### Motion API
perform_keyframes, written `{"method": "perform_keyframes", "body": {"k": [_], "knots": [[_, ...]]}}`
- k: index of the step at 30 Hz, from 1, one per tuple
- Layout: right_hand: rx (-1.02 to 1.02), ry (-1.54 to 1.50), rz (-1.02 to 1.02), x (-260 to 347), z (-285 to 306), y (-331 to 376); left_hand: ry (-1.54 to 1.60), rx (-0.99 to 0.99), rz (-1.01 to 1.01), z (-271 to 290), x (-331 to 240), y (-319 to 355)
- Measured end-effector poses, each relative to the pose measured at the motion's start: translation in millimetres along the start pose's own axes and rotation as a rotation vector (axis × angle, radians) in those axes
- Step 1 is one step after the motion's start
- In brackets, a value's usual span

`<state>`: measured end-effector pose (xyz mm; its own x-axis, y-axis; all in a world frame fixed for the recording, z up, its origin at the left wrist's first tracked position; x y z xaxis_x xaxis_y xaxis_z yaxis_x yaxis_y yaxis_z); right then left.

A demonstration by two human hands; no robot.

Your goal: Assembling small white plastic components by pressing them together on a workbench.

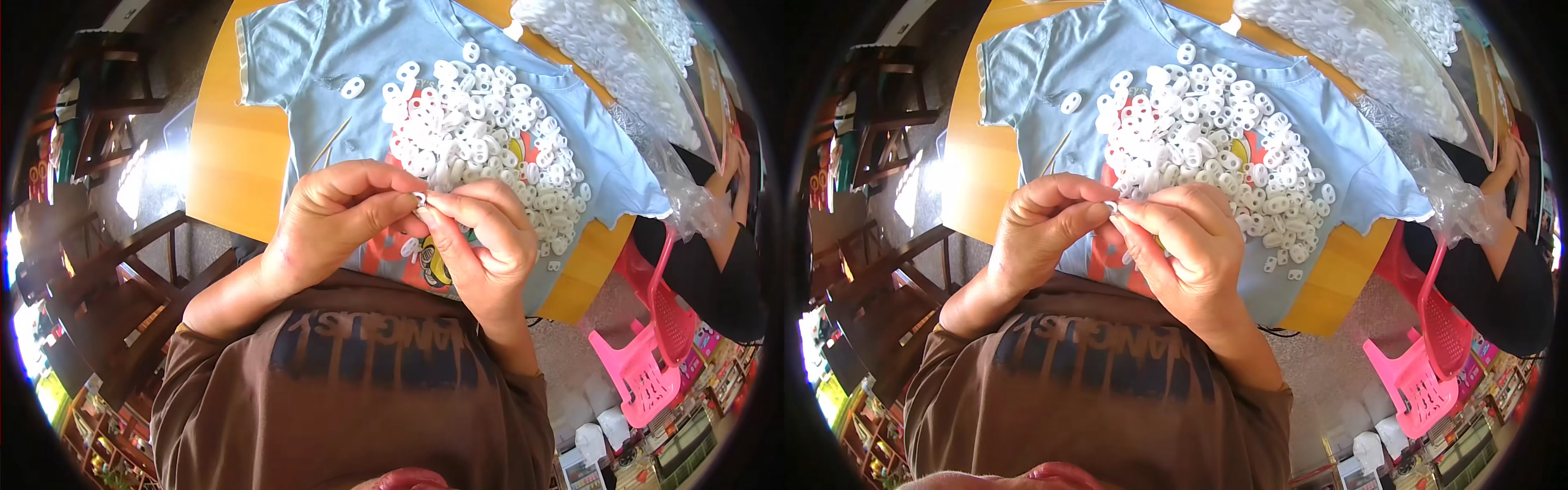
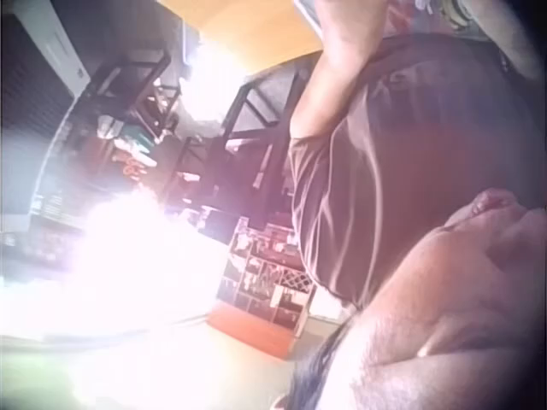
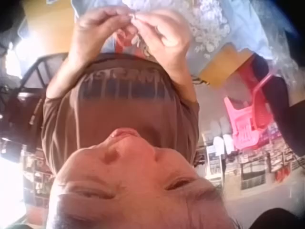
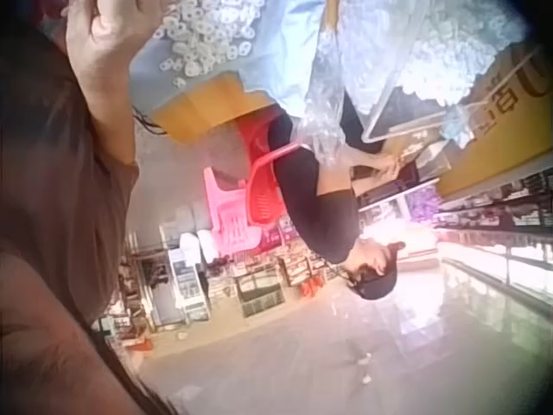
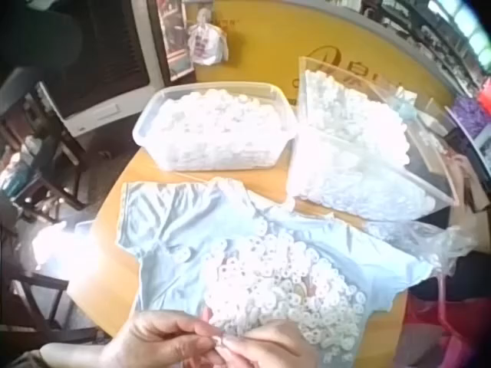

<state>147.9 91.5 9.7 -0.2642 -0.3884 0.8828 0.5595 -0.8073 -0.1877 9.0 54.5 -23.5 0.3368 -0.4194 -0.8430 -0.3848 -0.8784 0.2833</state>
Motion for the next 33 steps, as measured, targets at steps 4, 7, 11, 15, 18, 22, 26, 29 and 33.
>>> {"method": "perform_keyframes", "body": {"k": [4,7,11,15,18,22,26,29,33], "knots": [[0.035,0.033,0.014,1.0,-1.0,-1.8,0.065,-0.018,-0.001,1.7,2.7,1.0],[0.062,0.036,0.016,1.9,-1.8,-2.6,0.128,-0.046,0.030,4.8,6.9,2.0],[0.105,0.082,0.037,8.8,-7.5,-6.9,0.134,-0.053,-0.029,8.6,3.3,4.3],[0.117,0.128,0.031,17.4,-7.2,-15.0,0.156,-0.075,-0.109,14.4,-0.5,9.2],[0.124,0.245,0.081,20.8,-6.9,-29.2,0.179,-0.113,-0.131,23.9,-7.7,16.8],[0.115,0.503,0.232,26.0,-28.9,-70.2,0.190,-0.183,-0.162,33.6,-7.5,23.5],[0.139,0.697,0.274,10.5,-51.9,-96.8,0.171,-0.185,-0.187,36.7,-11.7,30.8],[0.199,0.746,0.283,2.5,-60.6,-100.8,0.173,-0.201,-0.202,41.2,-11.3,38.9],[0.259,0.758,0.279,-2.2,-64.8,-102.8,0.178,-0.214,-0.216,48.0,-9.0,42.2]]}}
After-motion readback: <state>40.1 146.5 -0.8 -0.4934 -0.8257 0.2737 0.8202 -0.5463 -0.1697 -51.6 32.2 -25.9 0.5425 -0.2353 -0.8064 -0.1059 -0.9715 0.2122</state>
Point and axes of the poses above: each hand's wrist, its own y-axis away from the middle knuckle, its own z-axis out of the back of the hand, x = y × z, the point moved 6 cm from there along -y, towards the middle knuckle, and after that the axes turned 15 degrees about x, right-handed, at the moved point
